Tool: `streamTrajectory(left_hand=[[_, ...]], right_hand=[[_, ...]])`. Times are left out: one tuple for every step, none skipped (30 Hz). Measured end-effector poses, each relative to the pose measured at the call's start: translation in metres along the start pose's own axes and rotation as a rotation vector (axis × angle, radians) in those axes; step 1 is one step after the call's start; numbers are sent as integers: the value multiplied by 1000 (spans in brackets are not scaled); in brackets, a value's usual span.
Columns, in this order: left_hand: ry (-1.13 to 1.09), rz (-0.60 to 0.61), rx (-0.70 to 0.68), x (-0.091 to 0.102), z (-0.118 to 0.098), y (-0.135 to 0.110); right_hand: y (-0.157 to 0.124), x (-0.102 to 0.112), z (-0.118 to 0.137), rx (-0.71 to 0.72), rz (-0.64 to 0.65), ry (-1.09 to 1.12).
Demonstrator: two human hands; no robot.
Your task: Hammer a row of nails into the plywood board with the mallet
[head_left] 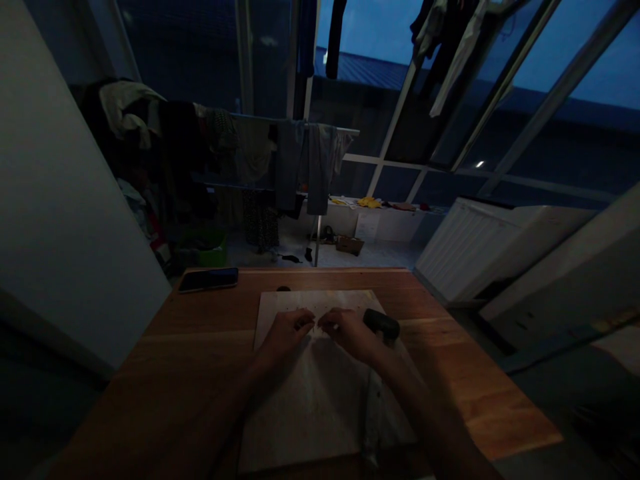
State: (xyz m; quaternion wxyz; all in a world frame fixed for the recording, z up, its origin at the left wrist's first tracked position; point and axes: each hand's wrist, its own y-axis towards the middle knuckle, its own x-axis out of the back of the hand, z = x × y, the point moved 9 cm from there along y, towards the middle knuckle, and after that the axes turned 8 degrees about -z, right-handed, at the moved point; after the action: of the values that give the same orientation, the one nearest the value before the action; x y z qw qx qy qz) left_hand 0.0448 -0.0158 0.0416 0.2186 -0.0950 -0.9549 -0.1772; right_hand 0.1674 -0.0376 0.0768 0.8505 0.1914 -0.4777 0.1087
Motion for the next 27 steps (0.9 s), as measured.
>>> streamTrajectory(left_hand=[[6, 17, -2, 2, -2, -3], [17, 47, -7, 4, -4, -7], [35, 85, -12, 6, -7, -12], [62, 122, -19, 9, -10, -18], [98, 151, -29, 14, -13, -26], [141, 164, -36, 19, -16, -35], [192, 152, -43, 27, -18, -45], [246, 128, -47, 35, -18, -56], [301, 85, -42, 45, -18, -68], [360, 38, -47, 54, -17, -81], [420, 25, -56, 59, -15, -93], [479, 25, -68, 61, -12, -105], [537, 37, -85, 62, -9, -116], [592, 51, -101, 61, -5, -124], [641, 56, -117, 59, -2, -131], [684, 53, -128, 57, 0, -135], [717, 40, -137, 56, 1, -137], [742, 22, -144, 54, 1, -138], [763, 3, -146, 53, 1, -137], [782, -16, -144, 53, 0, -136], [802, -33, -140, 54, -1, -134], [823, -47, -129, 57, -2, -133], [845, -56, -115, 61, -2, -133], [865, -59, -96, 66, 0, -133], [882, -59, -73, 74, 3, -135], [896, -58, -47, 83, 7, -138], [907, -60, -18, 94, 13, -143]], right_hand=[[-3, -1, 4, 4, -7, 49], [-6, 0, 7, 7, -17, 99], [-9, 3, 10, 9, -31, 146], [-13, 7, 12, 12, -53, 185], [-19, 14, 12, 11, -86, 220], [-26, 21, 10, 5, -127, 252], [-36, 29, 6, -8, -176, 276], [-48, 38, -1, -34, -232, 291], [-63, 45, -12, -70, -284, 288], [-81, 53, -26, -124, -356, 267], [-101, 60, -44, -196, -441, 236], [-123, 63, -65, -287, -498, 196], [-145, 63, -85, -375, -537, 137], [-166, 61, -103, -446, -550, 60], [-183, 57, -117, -484, -552, -24], [-195, 50, -127, -486, -535, -92], [-205, 44, -135, -497, -517, -128], [-212, 37, -142, -511, -496, -136], [-215, 30, -144, -511, -470, -131], [-216, 25, -145, -509, -449, -117], [-215, 21, -142, -502, -431, -101], [-213, 19, -138, -494, -416, -89], [-210, 17, -133, -491, -408, -82], [-207, 14, -127, -489, -400, -77], [-203, 10, -120, -485, -388, -70], [-199, 4, -113, -479, -375, -60], [-195, -4, -104, -467, -356, -43]])
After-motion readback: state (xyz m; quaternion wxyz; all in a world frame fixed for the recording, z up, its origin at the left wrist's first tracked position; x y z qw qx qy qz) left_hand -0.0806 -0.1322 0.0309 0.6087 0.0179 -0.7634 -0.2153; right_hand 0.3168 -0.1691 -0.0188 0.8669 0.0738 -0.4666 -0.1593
